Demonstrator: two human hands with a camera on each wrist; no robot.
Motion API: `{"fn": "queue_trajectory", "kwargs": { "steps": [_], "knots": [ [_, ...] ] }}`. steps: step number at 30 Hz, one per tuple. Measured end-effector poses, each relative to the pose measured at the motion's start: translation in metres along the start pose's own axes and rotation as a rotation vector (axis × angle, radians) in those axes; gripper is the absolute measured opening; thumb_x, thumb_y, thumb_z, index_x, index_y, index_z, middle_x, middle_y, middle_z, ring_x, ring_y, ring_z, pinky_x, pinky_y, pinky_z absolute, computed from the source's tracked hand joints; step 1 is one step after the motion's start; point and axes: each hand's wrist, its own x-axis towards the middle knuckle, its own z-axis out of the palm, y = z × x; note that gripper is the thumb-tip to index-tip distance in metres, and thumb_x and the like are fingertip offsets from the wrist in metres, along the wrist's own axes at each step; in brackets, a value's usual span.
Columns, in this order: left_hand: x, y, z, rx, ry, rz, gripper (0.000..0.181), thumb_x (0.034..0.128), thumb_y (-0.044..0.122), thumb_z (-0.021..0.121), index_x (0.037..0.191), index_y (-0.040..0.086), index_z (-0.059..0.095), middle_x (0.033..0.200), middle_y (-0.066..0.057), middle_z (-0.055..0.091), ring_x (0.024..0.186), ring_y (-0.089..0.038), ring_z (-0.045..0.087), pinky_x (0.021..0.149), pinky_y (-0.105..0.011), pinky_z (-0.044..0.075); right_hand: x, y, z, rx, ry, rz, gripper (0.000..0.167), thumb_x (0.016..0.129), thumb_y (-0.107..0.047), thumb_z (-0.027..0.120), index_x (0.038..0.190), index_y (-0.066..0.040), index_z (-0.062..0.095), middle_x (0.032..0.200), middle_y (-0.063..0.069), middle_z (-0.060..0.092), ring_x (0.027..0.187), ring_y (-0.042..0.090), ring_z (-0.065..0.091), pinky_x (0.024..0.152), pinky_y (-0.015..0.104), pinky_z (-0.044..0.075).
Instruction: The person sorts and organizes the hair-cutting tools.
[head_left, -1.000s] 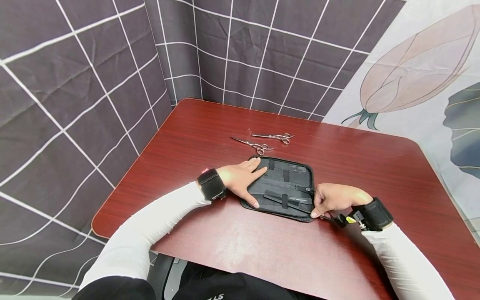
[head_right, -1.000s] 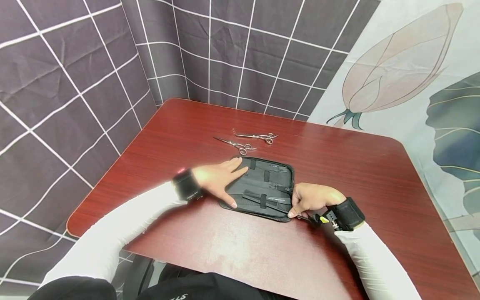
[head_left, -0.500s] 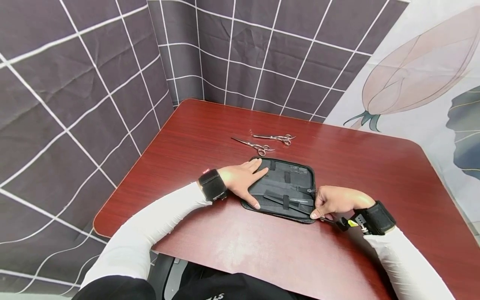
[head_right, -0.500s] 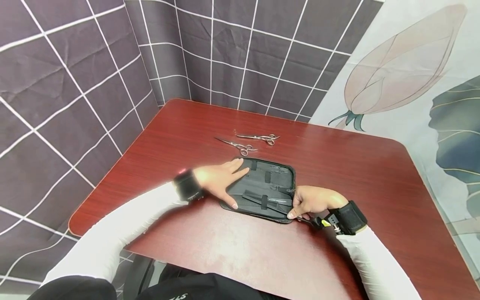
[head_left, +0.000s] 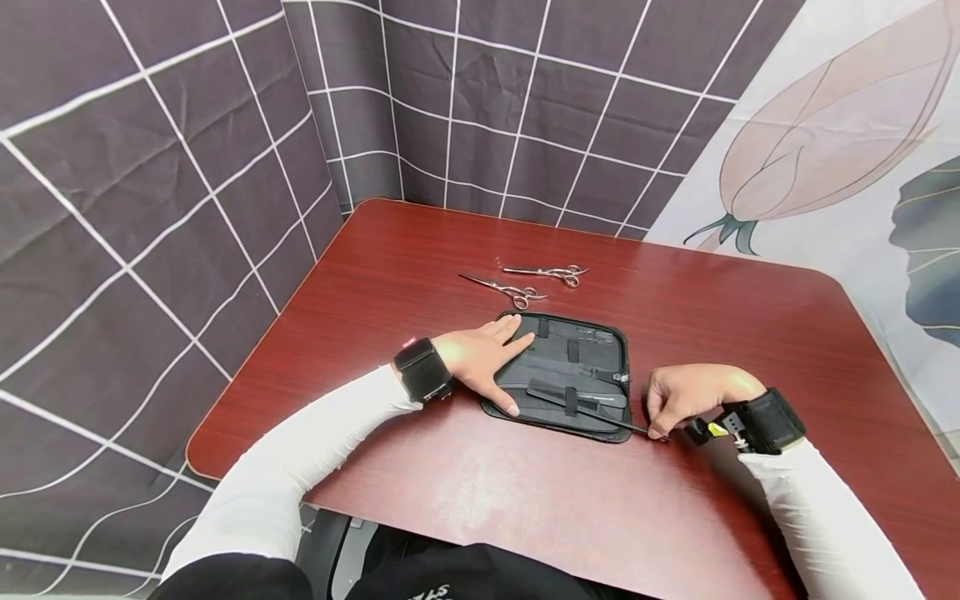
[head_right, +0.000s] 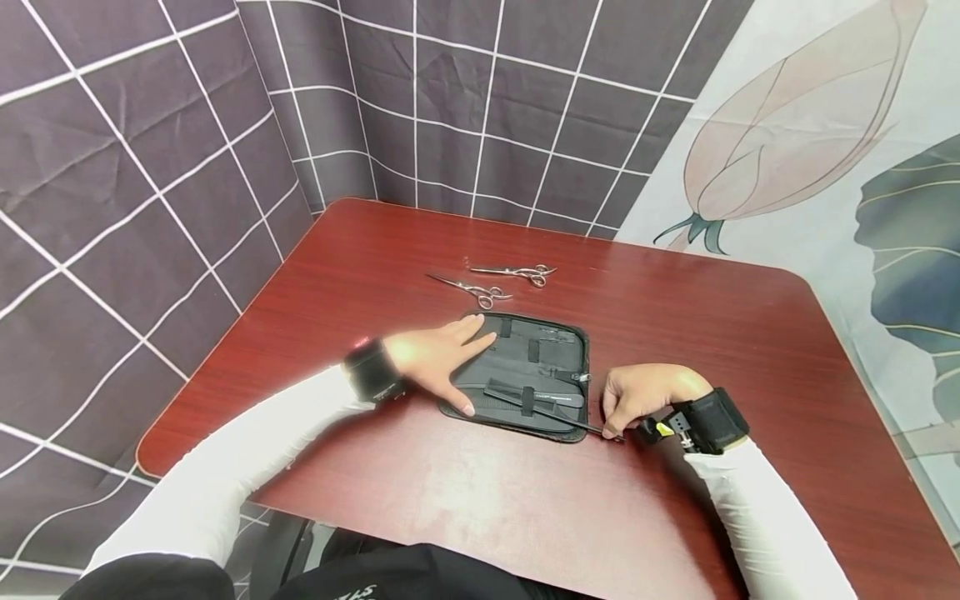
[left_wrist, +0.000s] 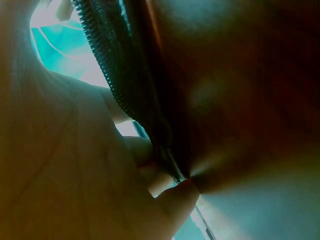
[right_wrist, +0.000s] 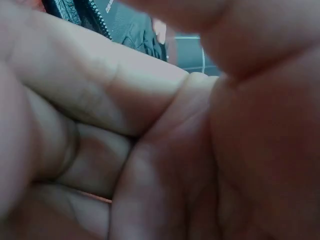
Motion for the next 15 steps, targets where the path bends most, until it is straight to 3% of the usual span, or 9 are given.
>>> {"fn": "queue_trajectory", "kwargs": {
  "steps": [8,11,15],
  "knots": [
    [-0.0002,0.0013,-0.0001,-0.002,0.002,-0.001,0.126,0.0779,0.082,0.068,0.168,0.021,0.005,0.175,-0.018,-0.007,0.164,-0.029,-0.006,0.132,-0.042,0.011,-0.002,0.0021,-0.0017,0.0,-0.01,0.008,0.028,0.083,-0.016,0.081,0.065,0.003,0.071,0.055,-0.014,0.044,0.052,-0.009,0.025,0.051,0.017,0.017],
    [-0.0002,0.0013,0.0,-0.003,-0.001,-0.002,0.126,0.0781,0.083,0.067,0.168,0.021,0.005,0.175,-0.018,-0.008,0.163,-0.029,-0.006,0.132,-0.042,0.011,-0.0023,0.0026,-0.0025,0.026,-0.023,0.006,0.026,0.085,-0.015,0.08,0.068,0.003,0.073,0.052,0.004,0.051,0.053,-0.008,0.029,0.052,0.015,0.02],
    [0.0,0.0005,0.0007,0.001,-0.003,-0.007,0.126,0.0782,0.083,0.067,0.168,0.021,0.004,0.175,-0.017,-0.008,0.163,-0.029,-0.007,0.132,-0.041,0.011,-0.0026,0.0038,-0.0035,0.044,-0.037,-0.005,0.025,0.089,-0.016,0.077,0.072,0.002,0.074,0.065,0.03,0.059,0.054,-0.008,0.036,0.053,0.013,0.026]
  ]
}}
